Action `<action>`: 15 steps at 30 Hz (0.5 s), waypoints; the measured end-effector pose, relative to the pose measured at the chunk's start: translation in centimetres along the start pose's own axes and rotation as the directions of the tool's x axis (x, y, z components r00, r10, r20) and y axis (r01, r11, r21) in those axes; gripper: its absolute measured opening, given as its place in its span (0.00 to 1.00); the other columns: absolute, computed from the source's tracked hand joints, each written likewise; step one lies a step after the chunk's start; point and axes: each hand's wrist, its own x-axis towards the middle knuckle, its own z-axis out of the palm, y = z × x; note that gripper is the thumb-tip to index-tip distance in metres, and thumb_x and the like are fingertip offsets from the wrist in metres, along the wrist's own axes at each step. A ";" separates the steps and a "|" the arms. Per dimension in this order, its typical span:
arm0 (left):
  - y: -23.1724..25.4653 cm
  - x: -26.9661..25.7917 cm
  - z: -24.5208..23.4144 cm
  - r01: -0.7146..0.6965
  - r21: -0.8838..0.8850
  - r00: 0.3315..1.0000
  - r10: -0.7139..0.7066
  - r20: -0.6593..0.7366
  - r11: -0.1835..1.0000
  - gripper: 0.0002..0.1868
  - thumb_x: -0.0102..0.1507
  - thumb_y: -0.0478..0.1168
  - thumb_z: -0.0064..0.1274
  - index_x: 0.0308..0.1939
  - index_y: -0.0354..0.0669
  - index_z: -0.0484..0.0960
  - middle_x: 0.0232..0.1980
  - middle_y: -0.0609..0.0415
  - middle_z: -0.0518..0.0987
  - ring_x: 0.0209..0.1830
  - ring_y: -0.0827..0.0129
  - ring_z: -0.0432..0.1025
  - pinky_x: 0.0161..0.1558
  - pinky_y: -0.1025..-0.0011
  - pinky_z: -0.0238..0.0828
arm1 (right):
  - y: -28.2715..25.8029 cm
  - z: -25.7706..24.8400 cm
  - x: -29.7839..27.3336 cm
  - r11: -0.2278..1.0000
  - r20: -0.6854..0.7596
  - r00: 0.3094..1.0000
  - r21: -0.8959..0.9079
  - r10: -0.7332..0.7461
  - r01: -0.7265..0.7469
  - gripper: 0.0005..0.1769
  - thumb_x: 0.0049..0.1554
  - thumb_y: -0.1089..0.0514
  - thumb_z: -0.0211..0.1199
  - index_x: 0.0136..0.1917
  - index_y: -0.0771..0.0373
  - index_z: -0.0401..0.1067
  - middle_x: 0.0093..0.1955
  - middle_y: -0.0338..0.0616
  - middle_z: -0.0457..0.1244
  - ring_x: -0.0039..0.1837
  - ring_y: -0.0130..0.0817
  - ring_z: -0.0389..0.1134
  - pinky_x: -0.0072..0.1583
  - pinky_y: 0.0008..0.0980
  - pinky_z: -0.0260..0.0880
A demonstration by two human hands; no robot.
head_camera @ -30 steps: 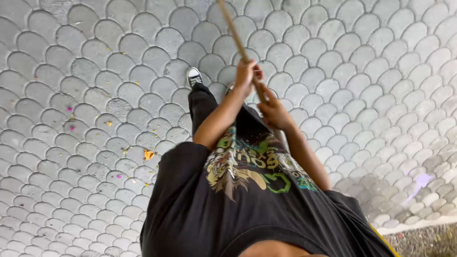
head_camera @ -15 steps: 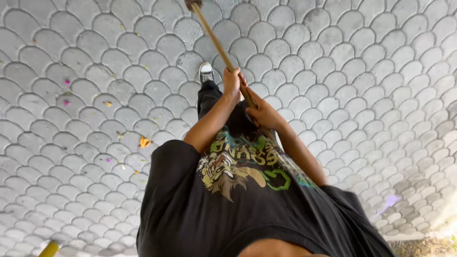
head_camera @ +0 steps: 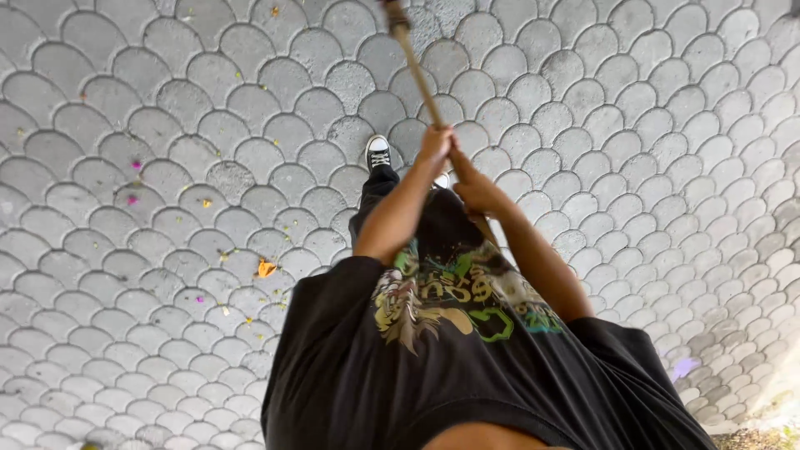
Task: The person sweeps a tiled outdoor patio area using a long-handled broom. They move back and forth, gathering scattered debris and leaves into a pile while navigating around green plastic chairs and a white door frame.
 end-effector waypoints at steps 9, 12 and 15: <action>9.0 -4.3 -0.1 0.111 -0.096 0.994 -0.111 0.000 0.989 0.10 0.66 0.34 0.45 0.49 0.41 0.61 0.25 0.53 0.68 0.13 0.67 0.66 0.14 0.66 0.69 | -0.3 1.0 -2.6 0.991 -0.045 0.996 0.112 -0.071 0.076 0.45 0.58 0.52 0.59 0.84 0.46 0.45 0.76 0.65 0.55 0.70 0.72 0.59 0.67 0.64 0.60; 9.3 -4.6 4.0 0.187 -0.107 0.969 -0.166 0.185 0.976 0.11 0.68 0.37 0.45 0.51 0.42 0.61 0.27 0.53 0.68 0.14 0.66 0.68 0.16 0.66 0.71 | 2.3 0.3 -1.7 0.989 -0.141 0.990 0.145 -0.001 0.021 0.45 0.60 0.51 0.58 0.85 0.46 0.42 0.73 0.70 0.57 0.68 0.73 0.61 0.65 0.64 0.60; 6.1 -1.8 5.4 0.220 -0.153 0.947 -0.174 0.269 0.963 0.11 0.66 0.34 0.49 0.48 0.38 0.65 0.28 0.49 0.70 0.19 0.63 0.70 0.23 0.63 0.76 | 5.2 -0.2 2.1 0.956 -0.173 0.978 0.287 0.117 -0.064 0.44 0.63 0.59 0.54 0.86 0.46 0.38 0.58 0.72 0.61 0.31 0.48 0.69 0.31 0.43 0.73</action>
